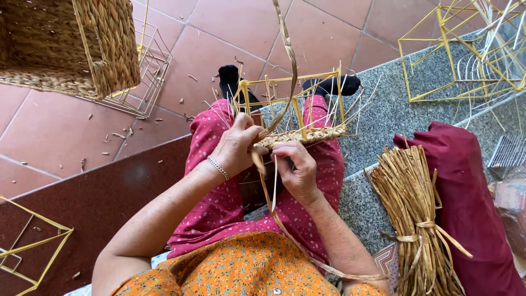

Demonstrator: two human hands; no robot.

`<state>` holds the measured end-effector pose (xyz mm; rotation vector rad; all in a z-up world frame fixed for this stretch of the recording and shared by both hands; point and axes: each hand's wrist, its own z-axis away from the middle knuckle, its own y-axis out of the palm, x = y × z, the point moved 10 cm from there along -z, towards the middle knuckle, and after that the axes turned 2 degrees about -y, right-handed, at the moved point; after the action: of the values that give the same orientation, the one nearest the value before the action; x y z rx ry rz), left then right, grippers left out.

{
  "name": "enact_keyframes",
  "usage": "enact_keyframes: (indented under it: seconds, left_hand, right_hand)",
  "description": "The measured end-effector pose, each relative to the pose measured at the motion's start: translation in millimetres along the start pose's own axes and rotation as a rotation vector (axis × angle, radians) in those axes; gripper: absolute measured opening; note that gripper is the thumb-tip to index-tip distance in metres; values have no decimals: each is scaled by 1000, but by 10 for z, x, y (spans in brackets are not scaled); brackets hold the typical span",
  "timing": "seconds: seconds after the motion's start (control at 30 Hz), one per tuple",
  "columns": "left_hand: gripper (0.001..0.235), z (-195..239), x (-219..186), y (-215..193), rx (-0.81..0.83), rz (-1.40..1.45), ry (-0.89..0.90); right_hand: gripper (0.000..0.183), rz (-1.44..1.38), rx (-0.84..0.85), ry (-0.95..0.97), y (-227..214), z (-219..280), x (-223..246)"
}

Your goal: The person weaves dried palm leaves into a yellow metal basket frame, interlacing strands through vertical bars to form the base. They occasionally use scissors to trim excess material and continue weaving around the frame.

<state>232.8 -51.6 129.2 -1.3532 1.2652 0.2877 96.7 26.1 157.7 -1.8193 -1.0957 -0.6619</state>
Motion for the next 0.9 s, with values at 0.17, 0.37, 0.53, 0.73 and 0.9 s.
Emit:
enact_keyframes:
  seconds: [0.17,0.37,0.53,0.73,0.9]
  left_hand:
    - [34,-185,38,76,219,168,48]
    - [24,-189,197,233,151,88,-73]
    - [23,-98,-69,213,60,32,171]
    - [22,-113,-127,185,-15,-31,108]
    - [17,-33,-96,84,-105,193,115]
  right_hand:
    - [20,-22,134,29,107,-91,-27]
    - [19,-260,62,74,121,-61,-265]
    - [24,-274,-55,341,127,23,-693]
    - [28,-491,-56,496,79,-3,-761]
    - [28,100,-76,199,-172,-84,-431]
